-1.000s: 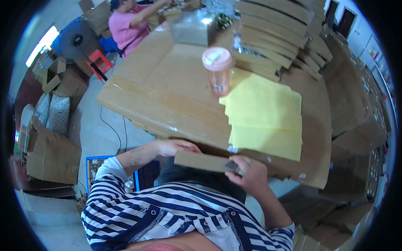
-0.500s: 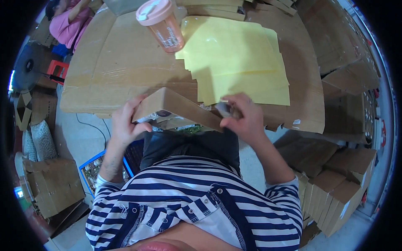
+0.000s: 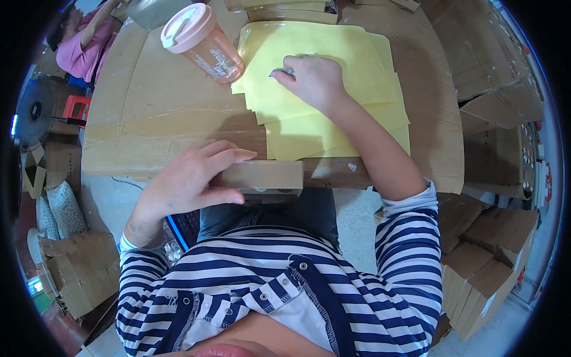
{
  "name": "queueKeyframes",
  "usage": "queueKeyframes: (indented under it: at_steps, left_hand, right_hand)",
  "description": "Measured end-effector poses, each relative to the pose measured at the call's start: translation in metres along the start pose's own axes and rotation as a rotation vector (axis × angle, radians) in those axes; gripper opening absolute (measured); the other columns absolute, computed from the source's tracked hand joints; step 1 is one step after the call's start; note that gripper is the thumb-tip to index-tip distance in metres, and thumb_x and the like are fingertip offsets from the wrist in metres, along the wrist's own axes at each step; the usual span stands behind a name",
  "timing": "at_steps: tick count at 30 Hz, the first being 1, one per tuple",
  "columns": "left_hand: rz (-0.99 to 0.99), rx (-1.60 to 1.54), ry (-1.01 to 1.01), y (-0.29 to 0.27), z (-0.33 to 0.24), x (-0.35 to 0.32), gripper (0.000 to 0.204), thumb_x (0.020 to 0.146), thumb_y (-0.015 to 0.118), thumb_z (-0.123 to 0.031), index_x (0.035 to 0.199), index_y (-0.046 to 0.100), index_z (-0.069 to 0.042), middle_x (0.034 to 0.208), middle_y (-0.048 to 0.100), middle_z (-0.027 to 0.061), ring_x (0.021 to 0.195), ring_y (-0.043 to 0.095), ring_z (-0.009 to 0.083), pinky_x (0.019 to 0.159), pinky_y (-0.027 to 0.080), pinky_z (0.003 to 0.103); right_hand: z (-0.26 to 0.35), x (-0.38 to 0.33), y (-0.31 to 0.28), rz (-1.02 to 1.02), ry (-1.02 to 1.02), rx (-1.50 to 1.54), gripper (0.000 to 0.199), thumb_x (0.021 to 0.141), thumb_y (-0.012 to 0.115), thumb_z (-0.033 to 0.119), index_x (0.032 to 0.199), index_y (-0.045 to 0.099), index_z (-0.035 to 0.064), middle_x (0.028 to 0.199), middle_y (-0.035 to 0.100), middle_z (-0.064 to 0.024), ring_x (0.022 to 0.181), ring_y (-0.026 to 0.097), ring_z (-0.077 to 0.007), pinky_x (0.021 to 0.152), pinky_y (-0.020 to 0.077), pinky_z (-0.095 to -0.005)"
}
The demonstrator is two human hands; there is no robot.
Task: The person cuts and peels adhesive strips from backing paper using a small blade, seals transparent covers onto cardboard boxes filled with miniature decorative items, and stacks the finished boxes on the table.
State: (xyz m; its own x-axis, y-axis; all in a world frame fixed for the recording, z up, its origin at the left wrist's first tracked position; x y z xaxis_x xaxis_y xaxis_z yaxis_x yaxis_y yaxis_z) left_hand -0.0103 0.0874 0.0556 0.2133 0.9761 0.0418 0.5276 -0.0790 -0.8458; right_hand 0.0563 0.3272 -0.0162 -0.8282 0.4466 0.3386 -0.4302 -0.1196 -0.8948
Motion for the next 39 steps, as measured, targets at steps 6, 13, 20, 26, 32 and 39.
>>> queueKeyframes:
  at_steps: [6,13,20,26,32,39]
  left_hand:
    - [-0.261,-0.446,-0.249,0.001,0.075,0.048,0.038,0.09,0.071,-0.017,0.124,0.062,-0.001,0.107,0.065,0.0156,0.098,0.064,0.0337,0.085,0.053,0.04]
    - [-0.519,0.079,-0.027,0.026,0.098,0.085,0.046,0.087,0.074,-0.014,0.129,0.061,-0.003,0.122,0.062,0.0162,0.114,0.059,0.0343,0.099,0.048,0.04]
    - [-0.556,0.06,-0.066,0.031,0.097,0.083,0.046,0.086,0.075,-0.016,0.128,0.062,-0.002,0.126,0.062,0.0151,0.118,0.057,0.0357,0.104,0.043,0.044]
    - [-0.535,0.091,-0.087,0.03,0.096,0.081,0.042,0.085,0.074,-0.015,0.123,0.063,0.0,0.125,0.062,0.0168,0.116,0.057,0.0347,0.102,0.046,0.042]
    - [-0.581,0.087,-0.103,0.029,0.094,0.081,0.048,0.086,0.074,-0.017,0.127,0.059,-0.001,0.122,0.062,0.0185,0.115,0.057,0.0369,0.101,0.046,0.044]
    - [-0.562,0.024,-0.155,0.029,0.093,0.079,0.051,0.088,0.074,-0.02,0.134,0.055,-0.006,0.118,0.061,0.0225,0.11,0.059,0.0381,0.096,0.048,0.045]
  right_hand:
    - [0.001,0.003,0.003,-0.005,0.011,0.025,0.038,0.091,0.065,0.045,0.074,0.065,0.0103,0.065,0.064,-0.0087,0.061,0.064,-0.03,0.056,0.0491,-0.0435]
    - [-0.001,0.001,0.005,-0.017,-0.041,0.009,0.037,0.091,0.066,0.044,0.076,0.064,0.0098,0.065,0.064,-0.0093,0.062,0.064,-0.0301,0.056,0.0488,-0.0441]
    - [0.0,-0.002,0.0,0.041,-0.051,0.062,0.039,0.089,0.069,0.046,0.076,0.063,0.0098,0.067,0.063,-0.0092,0.063,0.064,-0.0304,0.057,0.048,-0.0421]
    - [0.002,-0.004,-0.006,0.043,0.024,0.147,0.037,0.088,0.069,0.046,0.079,0.066,0.0101,0.067,0.064,-0.0096,0.063,0.064,-0.0301,0.056,0.0478,-0.0421]
    - [0.003,-0.004,-0.002,-0.018,0.023,0.006,0.035,0.09,0.068,0.044,0.079,0.066,0.0103,0.065,0.063,-0.0096,0.061,0.064,-0.03,0.055,0.0474,-0.0417]
    - [0.002,-0.006,-0.005,0.002,0.069,0.005,0.037,0.088,0.069,0.046,0.077,0.067,0.0107,0.064,0.063,-0.0089,0.061,0.064,-0.0292,0.054,0.047,-0.0414]
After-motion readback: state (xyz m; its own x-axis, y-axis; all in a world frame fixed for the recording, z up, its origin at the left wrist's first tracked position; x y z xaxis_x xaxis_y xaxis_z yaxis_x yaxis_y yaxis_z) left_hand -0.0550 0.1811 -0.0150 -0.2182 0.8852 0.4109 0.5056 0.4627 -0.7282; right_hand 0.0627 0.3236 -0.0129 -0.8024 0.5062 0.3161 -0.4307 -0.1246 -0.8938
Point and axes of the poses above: each hand's wrist, its own x-axis towards the middle knuckle, its own y-axis out of the palm, z = x × y, the point moved 5 cm from there along x, towards the middle knuckle
